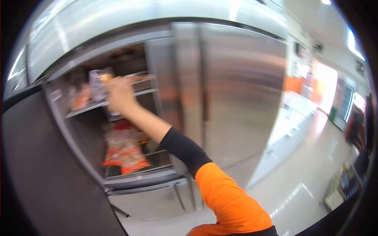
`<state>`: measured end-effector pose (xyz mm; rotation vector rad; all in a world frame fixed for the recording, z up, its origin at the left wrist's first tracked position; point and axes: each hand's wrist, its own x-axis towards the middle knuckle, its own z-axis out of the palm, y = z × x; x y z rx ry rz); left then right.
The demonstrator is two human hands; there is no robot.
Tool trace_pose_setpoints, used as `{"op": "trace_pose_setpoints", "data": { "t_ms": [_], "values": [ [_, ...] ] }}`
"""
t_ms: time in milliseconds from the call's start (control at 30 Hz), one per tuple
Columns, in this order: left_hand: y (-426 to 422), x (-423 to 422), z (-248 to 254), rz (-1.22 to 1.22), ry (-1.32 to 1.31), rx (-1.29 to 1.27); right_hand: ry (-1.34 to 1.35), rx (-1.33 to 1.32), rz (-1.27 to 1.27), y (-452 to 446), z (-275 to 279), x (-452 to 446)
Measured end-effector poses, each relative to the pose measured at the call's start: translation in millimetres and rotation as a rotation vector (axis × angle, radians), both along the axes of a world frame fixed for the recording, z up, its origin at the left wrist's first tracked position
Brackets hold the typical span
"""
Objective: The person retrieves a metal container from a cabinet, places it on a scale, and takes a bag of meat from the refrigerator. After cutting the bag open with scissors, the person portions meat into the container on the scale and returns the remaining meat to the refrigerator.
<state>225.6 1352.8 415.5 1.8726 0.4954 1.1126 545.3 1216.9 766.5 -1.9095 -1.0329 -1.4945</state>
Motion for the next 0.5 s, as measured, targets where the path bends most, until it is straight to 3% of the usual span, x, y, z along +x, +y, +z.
{"op": "trace_pose_setpoints", "data": {
  "t_ms": [33, 67, 100, 133, 167, 200, 267, 300, 333, 367, 400, 433, 467, 500],
  "values": [
    [-22.2, 26.8, -1.0, -0.092, 0.018, 0.012, -0.206, 0.124, 0.098, -20.4, -16.5, -9.3],
    [-47.3, 52.5, -2.7, -0.187, 0.034, 0.024, -0.107, -0.03, 0.211, -61.9, -27.7, -35.6],
    [-75.6, 78.3, -5.0, -0.285, 0.052, 0.032, -0.112, 0.01, 0.319, -90.8, -49.4, -49.6],
    [-105.9, 103.0, -9.6, -0.382, 0.069, 0.041, 0.032, -0.209, 0.263, -140.4, -57.8, -80.5],
    [-140.1, 125.3, -13.4, -0.477, 0.088, 0.045, -0.095, -0.133, 0.342, -166.9, -96.0, -77.1],
    [-174.5, 144.9, -18.7, -0.566, 0.105, 0.054, 0.056, -0.262, 0.394, -211.1, -120.6, -93.6],
    [-246.8, 174.9, -32.0, -0.746, 0.148, 0.075, 0.604, -0.539, 0.566, -298.7, -163.6, -120.7],
    [-283.6, 186.1, -38.9, -0.825, 0.172, 0.078, 0.846, -0.504, 0.762, -328.7, -215.7, -113.3],
    [-318.9, 195.1, -44.8, -0.905, 0.201, 0.091, 1.164, -0.512, 0.685, -373.2, -238.7, -128.7],
    [-354.0, 203.1, -51.5, -0.981, 0.227, 0.102, 1.293, -0.482, 0.733, -407.1, -308.9, -115.9],
    [-388.1, 209.6, -56.4, -1.055, 0.249, 0.11, 1.477, -0.339, 0.627, -450.6, -367.5, -121.3],
    [-420.8, 215.0, -60.8, -1.125, 0.273, 0.117, 1.512, -0.393, 0.353, -492.6, -449.8, -117.9],
    [-451.6, 218.3, -66.0, -1.188, 0.295, 0.127, 1.305, -0.797, 0.168, -541.7, -549.4, -106.6],
    [-481.7, 224.7, -70.1, -1.244, 0.32, 0.14, 1.593, -0.576, -0.073, -585.9, -561.1, -147.9]
  ]
}}
